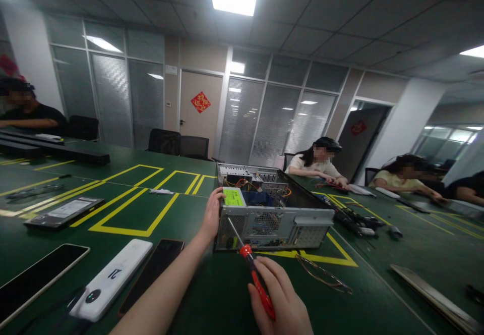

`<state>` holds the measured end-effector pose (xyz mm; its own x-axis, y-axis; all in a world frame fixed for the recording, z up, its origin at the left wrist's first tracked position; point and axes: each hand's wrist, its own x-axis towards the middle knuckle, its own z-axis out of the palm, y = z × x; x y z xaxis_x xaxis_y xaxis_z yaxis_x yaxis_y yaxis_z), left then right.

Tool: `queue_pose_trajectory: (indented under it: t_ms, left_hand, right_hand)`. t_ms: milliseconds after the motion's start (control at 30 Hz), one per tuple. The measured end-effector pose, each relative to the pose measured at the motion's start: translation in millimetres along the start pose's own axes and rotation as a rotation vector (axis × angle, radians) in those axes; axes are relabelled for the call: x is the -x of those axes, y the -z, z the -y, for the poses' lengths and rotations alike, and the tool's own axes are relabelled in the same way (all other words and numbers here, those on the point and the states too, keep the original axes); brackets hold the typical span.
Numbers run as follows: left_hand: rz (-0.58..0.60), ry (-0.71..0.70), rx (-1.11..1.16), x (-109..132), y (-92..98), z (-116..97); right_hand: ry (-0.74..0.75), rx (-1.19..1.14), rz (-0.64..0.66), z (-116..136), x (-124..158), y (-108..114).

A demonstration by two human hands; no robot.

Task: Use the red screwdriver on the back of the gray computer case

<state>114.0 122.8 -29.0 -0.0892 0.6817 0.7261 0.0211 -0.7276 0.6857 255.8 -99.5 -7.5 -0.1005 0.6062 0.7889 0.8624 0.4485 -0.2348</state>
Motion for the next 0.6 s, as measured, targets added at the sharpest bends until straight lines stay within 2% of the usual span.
queue_pose_trajectory:
  t_ms: [267,467,600]
  left_hand:
    - [0.012,-0.012,-0.031,-0.1,3.5,-1.6]
    - [0.018,-0.004,-0.031,-0.1,4.2,-1.0]
    - [0.018,0.001,-0.031,0.4,4.8,-0.3]
  right_hand:
    - [0.243,0.173,-0.051,-1.8,-14.5,16.4]
    - [0.155,0.105,-0.033,-13.7,-14.3,33.1]
    - [0.051,0.167,-0.067,-25.7,-15.3,47.2]
